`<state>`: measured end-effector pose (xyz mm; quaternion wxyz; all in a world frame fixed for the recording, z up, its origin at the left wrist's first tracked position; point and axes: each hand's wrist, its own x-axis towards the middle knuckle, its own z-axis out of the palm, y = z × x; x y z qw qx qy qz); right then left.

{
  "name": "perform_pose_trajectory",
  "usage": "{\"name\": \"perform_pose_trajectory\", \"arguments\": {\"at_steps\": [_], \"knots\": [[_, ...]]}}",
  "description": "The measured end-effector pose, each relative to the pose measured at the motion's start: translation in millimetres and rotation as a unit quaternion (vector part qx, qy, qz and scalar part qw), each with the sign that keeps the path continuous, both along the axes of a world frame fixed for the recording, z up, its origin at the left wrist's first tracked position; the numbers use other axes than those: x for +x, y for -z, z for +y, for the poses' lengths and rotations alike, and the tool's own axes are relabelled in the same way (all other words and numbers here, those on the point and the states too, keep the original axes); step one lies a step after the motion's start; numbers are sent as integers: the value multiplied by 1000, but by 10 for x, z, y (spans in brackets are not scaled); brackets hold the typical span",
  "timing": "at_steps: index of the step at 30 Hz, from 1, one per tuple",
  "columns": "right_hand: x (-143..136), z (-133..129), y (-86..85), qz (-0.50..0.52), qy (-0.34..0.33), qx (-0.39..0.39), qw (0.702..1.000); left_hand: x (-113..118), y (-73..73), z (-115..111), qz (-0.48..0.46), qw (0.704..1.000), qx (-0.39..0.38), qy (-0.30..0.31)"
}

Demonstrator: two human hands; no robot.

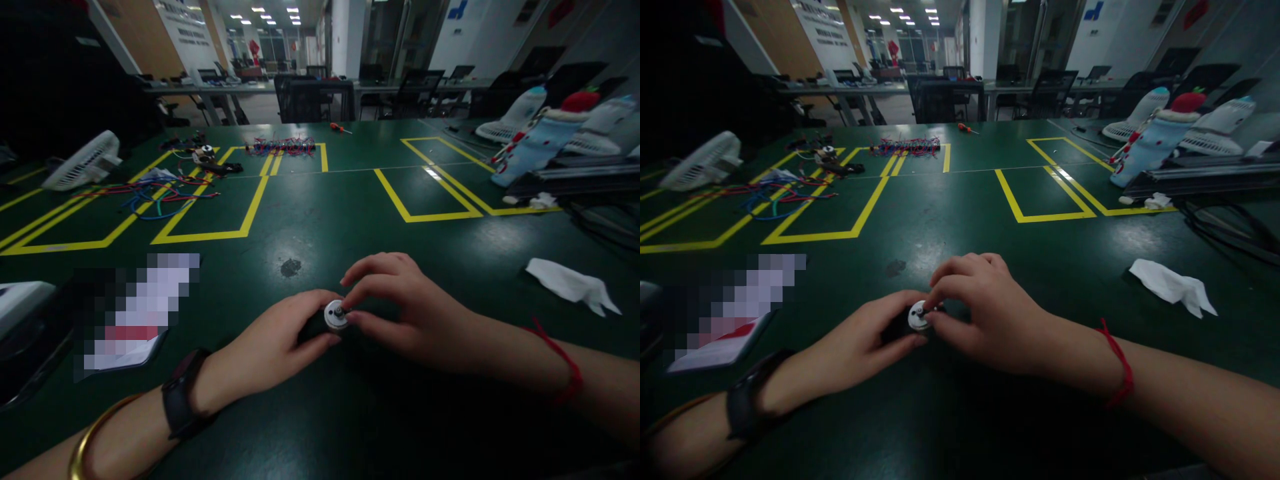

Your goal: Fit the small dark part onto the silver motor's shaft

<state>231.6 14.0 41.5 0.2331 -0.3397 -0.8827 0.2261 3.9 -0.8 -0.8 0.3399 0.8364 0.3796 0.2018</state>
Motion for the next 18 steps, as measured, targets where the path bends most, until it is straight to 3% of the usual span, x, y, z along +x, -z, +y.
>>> {"name": "perform_pose_trajectory", "arguments": {"at_steps": [7, 11, 18], "knots": [[297, 71, 189, 79, 70, -125, 986, 3, -41, -2, 2, 1000, -20, 6], [431, 73, 344, 84, 130, -154, 976, -7, -31, 0, 12, 1000, -27, 2], [426, 29, 358, 79, 101, -174, 976, -23, -9, 1, 20, 999, -30, -3]]}}
